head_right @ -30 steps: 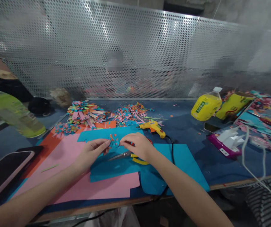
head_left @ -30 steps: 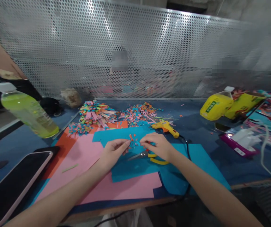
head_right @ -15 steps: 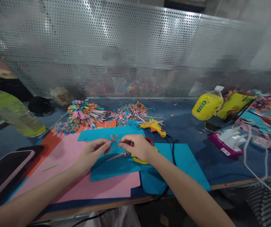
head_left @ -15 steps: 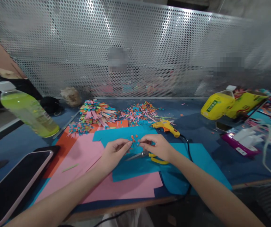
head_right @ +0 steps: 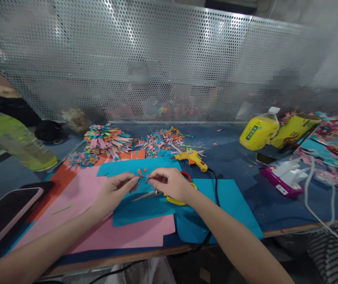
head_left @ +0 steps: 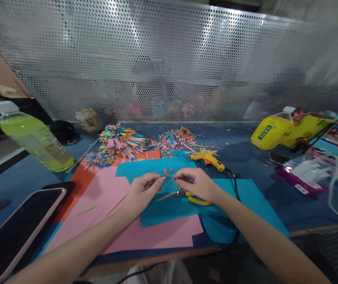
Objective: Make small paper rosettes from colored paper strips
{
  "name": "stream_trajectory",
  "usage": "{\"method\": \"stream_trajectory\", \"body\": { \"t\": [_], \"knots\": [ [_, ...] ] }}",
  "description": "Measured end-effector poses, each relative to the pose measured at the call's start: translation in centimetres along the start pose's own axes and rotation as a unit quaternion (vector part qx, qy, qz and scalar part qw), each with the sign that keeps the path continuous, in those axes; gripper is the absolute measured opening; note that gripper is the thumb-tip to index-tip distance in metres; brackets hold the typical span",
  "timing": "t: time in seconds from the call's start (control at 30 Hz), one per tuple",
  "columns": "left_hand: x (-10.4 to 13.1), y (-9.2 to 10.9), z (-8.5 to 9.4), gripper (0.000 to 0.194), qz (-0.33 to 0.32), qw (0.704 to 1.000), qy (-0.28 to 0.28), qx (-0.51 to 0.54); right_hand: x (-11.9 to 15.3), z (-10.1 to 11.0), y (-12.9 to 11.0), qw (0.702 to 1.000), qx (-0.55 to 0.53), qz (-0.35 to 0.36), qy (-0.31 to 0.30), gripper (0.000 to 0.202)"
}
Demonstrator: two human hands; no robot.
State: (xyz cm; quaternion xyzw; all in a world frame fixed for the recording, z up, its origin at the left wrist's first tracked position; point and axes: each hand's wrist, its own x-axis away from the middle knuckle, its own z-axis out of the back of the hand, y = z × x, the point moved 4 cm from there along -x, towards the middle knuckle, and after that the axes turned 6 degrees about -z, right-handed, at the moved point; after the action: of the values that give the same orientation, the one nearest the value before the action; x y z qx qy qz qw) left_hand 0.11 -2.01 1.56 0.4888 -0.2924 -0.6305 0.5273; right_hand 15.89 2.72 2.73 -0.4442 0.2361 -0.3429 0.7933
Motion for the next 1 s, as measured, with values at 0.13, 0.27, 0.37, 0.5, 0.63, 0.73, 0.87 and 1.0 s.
{"method": "stream_trajectory", "body": {
  "t": [0.13,0.27,0.37,0.5,0.63,0.73,0.87,1.0],
  "knots": [
    [0.0,-0.12,0.04,0.027,-0.001,1.0,0.004,-0.007,-0.01,-0.06,-0.11,1.0,0.004,-0.005,0.003,0.025],
    [0.06,-0.14,-0.06,0.026,-0.015,1.0,0.004,-0.017,-0.09,-0.06,-0.02,1.0,0.0,-0.008,0.017,0.029],
    [0.12,-0.1,-0.13,0.026,-0.023,0.999,0.003,-0.024,-0.09,-0.11,0.07,1.0,-0.005,-0.004,0.019,0.03],
    [0.16,0.02,-0.13,0.026,-0.02,0.999,0.001,-0.026,-0.12,-0.21,0.17,1.0,-0.001,0.001,0.019,0.029],
    [0.17,0.13,-0.15,0.026,-0.015,1.0,0.001,-0.02,-0.22,-0.24,0.23,1.0,-0.003,-0.006,0.02,0.031],
    [0.19,0.12,-0.21,0.025,-0.017,1.0,-0.002,-0.025,-0.24,-0.29,0.12,1.0,0.0,-0.007,0.021,0.032],
    [0.24,-0.07,-0.33,0.025,-0.016,1.0,-0.005,-0.024,-0.22,-0.34,-0.03,1.0,0.004,-0.004,0.027,0.033],
    [0.25,-0.36,-0.4,0.025,-0.012,1.0,-0.008,-0.011,-0.22,-0.29,0.07,1.0,-0.009,-0.012,0.023,0.034]
  ]
}}
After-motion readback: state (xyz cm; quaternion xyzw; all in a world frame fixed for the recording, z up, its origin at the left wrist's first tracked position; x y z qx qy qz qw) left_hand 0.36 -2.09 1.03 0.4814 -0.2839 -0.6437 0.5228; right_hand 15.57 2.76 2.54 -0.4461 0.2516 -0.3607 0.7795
